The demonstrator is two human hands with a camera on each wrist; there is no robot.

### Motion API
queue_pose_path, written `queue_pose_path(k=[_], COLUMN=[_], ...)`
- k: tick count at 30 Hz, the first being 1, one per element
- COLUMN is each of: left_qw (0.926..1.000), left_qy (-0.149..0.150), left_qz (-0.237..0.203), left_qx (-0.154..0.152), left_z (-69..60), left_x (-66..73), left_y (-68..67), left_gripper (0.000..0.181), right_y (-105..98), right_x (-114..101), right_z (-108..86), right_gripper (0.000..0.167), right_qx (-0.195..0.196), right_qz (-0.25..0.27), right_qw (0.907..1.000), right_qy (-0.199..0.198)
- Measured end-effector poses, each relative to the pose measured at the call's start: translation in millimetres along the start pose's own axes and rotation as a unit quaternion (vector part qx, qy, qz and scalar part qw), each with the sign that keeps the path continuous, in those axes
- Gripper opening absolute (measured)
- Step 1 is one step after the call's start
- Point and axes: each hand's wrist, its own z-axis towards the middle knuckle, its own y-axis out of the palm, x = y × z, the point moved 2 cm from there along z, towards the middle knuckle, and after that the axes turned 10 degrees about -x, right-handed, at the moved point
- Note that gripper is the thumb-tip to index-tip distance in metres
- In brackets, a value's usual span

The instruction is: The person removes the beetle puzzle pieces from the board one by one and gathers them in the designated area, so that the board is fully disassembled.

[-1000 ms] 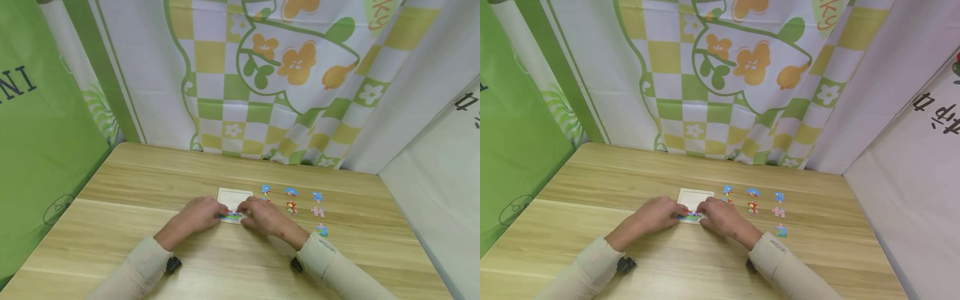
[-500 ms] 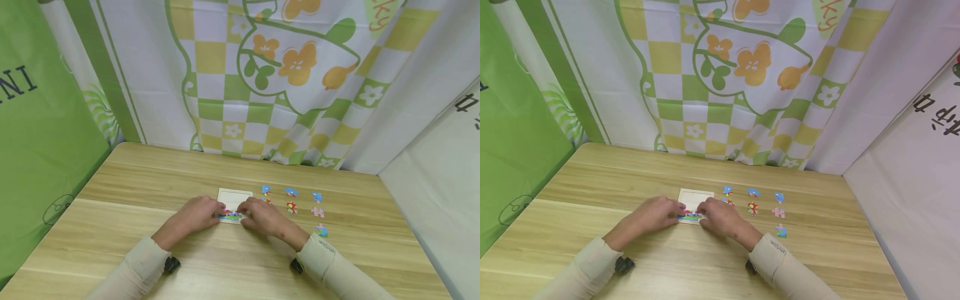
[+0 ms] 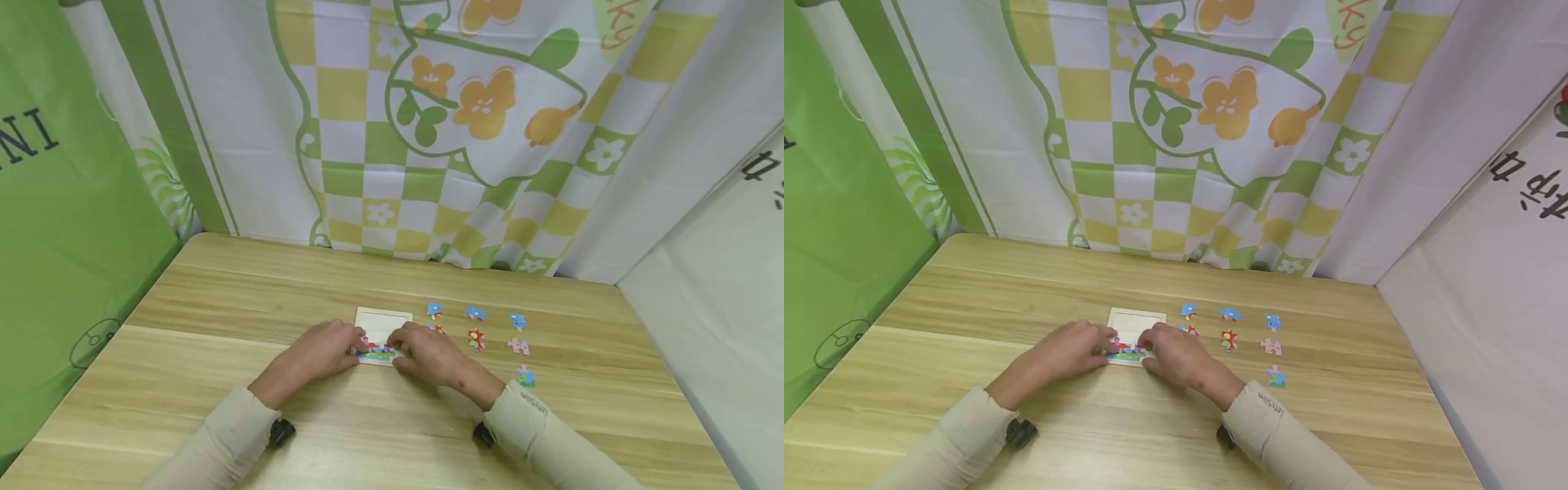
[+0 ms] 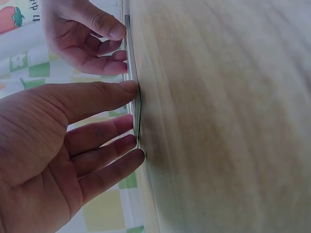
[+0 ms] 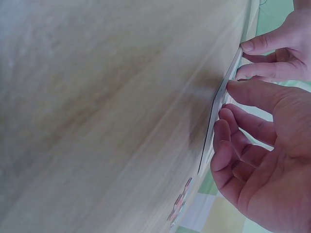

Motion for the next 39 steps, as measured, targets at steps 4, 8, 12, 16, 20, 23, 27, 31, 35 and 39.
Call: queue_pose_path(k=[4,8,12,16,20,23,27,31,35,39], left_qw=[0.9997,0.9992,0.9987,0.9988,0.9990,0.9990,0.9990,0.9985,0.9979,0.9975], left_qy=[-0.014,-0.023,-0.028,-0.028,-0.027,-0.026,-0.026,-0.032,-0.035,-0.037], left_qz=[-0.021,-0.033,-0.042,-0.041,-0.037,-0.036,-0.035,-0.044,-0.055,-0.061], left_qx=[-0.003,-0.004,-0.001,0.001,-0.001,-0.003,-0.003,-0.004,-0.004,-0.003], left_z=[-0.3,-0.4,0.0,0.0,-0.8,-1.2,-0.7,0.1,0.6,0.6], left_x=[0.1,0.0,-0.8,-1.4,-1.0,-0.8,-1.3,-2.0,-2.0,-2.2], left_y=[0.4,0.6,0.0,-0.6,-1.3,-1.5,-1.1,-0.9,-1.4,-1.2], left_gripper=[0.020,0.020,0.020,0.020,0.021,0.021,0.021,0.020,0.019,0.019], right_y=[0.8,0.9,-0.2,-0.7,-1.3,-1.3,-1.1,-1.3,-1.5,-1.6], right_x=[0.1,-0.2,-1.3,-2.2,-2.8,-2.9,-2.9,-3.3,-3.4,-3.2], right_z=[1.5,3.1,4.0,4.3,3.9,3.5,3.0,2.5,3.0,4.0], right_gripper=[0.023,0.023,0.022,0.022,0.022,0.022,0.023,0.022,0.023,0.023], right_qx=[0.001,-0.001,-0.007,-0.008,-0.007,-0.004,0.002,0.007,0.008,0.008], right_qz=[0.002,0.005,0.009,0.010,0.009,0.006,0.007,0.010,0.013,0.020], right_qw=[1.0000,1.0000,0.9999,0.9999,0.9998,0.9998,0.9998,0.9998,0.9997,0.9995], right_qy=[-0.004,-0.002,0.005,0.011,0.016,0.017,0.016,0.017,0.020,0.023])
